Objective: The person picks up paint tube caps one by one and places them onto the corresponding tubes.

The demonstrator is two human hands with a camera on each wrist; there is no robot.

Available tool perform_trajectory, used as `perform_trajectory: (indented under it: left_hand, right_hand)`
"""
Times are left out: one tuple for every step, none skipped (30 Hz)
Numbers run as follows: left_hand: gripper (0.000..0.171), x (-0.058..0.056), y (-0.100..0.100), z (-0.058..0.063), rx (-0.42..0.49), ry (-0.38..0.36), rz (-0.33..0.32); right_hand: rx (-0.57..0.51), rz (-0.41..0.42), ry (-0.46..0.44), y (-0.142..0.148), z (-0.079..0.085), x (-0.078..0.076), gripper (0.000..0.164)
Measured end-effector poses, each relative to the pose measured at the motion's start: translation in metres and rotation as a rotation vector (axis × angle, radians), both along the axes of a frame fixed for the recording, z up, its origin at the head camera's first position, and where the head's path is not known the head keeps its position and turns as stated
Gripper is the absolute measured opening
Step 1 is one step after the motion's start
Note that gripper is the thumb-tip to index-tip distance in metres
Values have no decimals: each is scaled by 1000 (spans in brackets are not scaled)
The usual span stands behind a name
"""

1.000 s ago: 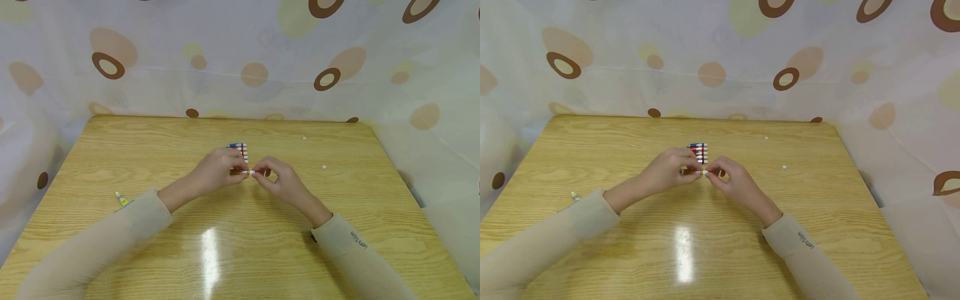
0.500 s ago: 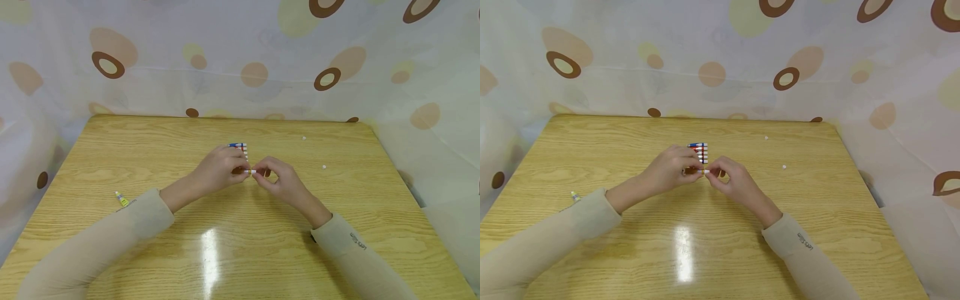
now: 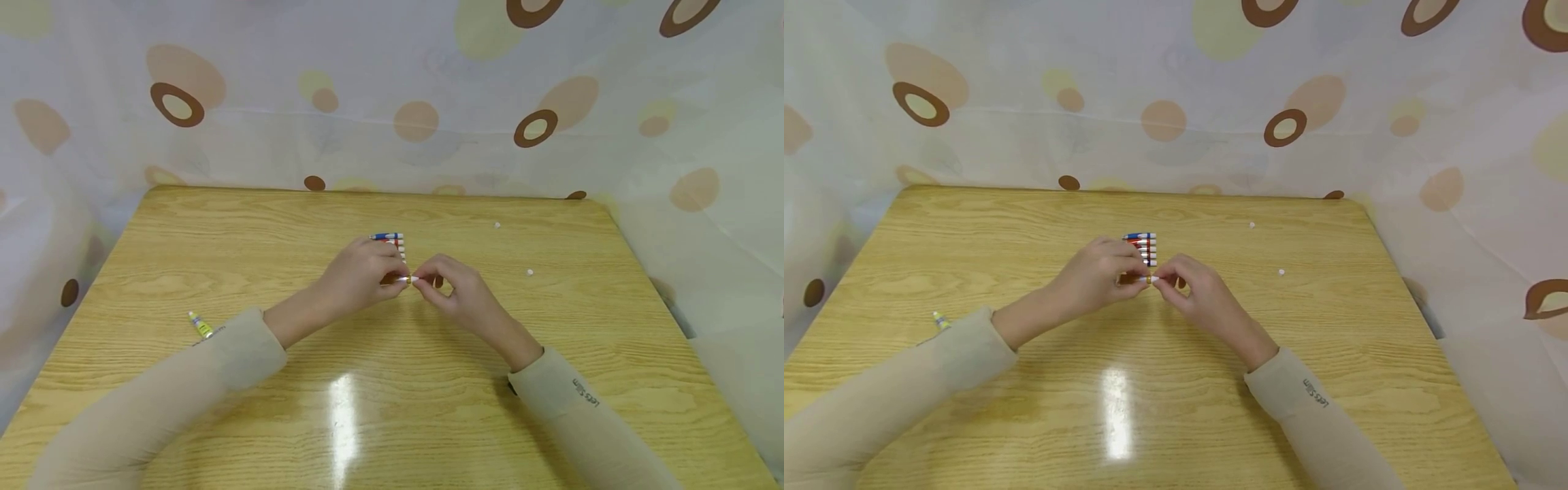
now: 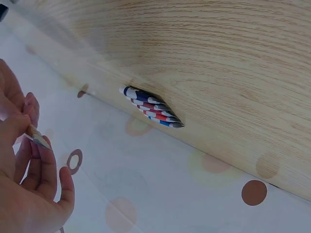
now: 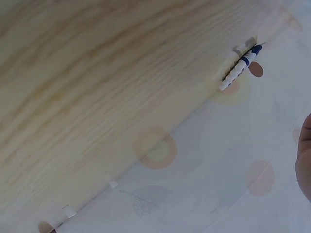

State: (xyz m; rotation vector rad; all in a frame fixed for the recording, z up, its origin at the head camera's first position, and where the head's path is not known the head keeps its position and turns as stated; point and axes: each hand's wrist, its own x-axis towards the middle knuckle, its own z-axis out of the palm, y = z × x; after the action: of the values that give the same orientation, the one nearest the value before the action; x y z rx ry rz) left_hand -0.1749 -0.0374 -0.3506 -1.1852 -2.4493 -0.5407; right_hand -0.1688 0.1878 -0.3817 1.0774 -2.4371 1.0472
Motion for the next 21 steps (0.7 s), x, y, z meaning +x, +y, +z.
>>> perform_trajectory:
  left_hand:
    - [4,0,1,-1,-8,20,4]
    - [3,0,1,-1,-15,42,7]
    - [2,-1,2,-2,-16,68,8]
    - [2,-1,3,-3,-20,88,9]
    - [2,-1,3,-4,-22,106,9]
    - [2,-1,4,-5,-22,122,9]
    - [3,-1,4,-5,-23,136,9]
    - [4,-2,5,-5,-22,141,9]
    - [4,-2,5,-6,-23,140,11]
    - [3,-2,5,-6,-23,130,15]
    - [3,-2,5,-6,-22,114,18]
    - [3,-3,5,-6,-23,94,24]
    - [3,-3,5,-6,-23,72,31]
    - [3,-3,5,-7,-24,47,37]
    - [3,-4,5,-8,-27,26,43]
    - [3,-5,6,-8,-28,9,48]
    - [3,-6,6,-9,-30,-11,52]
    - [4,-7,6,-10,-33,-28,56]
    - [4,-8,5,-11,-34,-40,61]
    - [4,-10,5,-12,-37,-51,64]
    - [3,-11,5,-13,-40,-63,69]
  right_hand:
    - [1,-5,-11,0,0,0,8]
    - [2,-12,-22,0,0,0,6]
    - [1,-18,-32,1,-1,0,5]
    - [-4,-22,-41,1,-1,0,5]
    - [-9,-27,-55,1,-2,0,5]
    - [-15,-33,-72,1,-2,0,6]
    - [-21,-39,-89,1,-3,0,5]
    - [-23,-48,-103,1,-3,0,6]
    - [-26,-54,-118,1,-3,0,6]
    - [-26,-62,-137,1,-3,0,5]
    - [-24,-70,-153,1,-3,0,5]
    - [-21,-74,-163,1,-2,0,4]
    - [-11,-78,-167,2,-2,0,3]
    - [-2,-80,-171,2,-2,0,4]
    - [7,-83,-174,3,-1,-1,4]
    - [16,-87,-170,4,-1,-1,5]
    - [24,-93,-165,6,-1,-2,6]
    - [29,-98,-161,8,0,-3,7]
    - [34,-104,-156,10,1,-4,8]
    - [35,-113,-153,12,2,-5,9]
    - [39,-124,-146,15,3,-5,10]
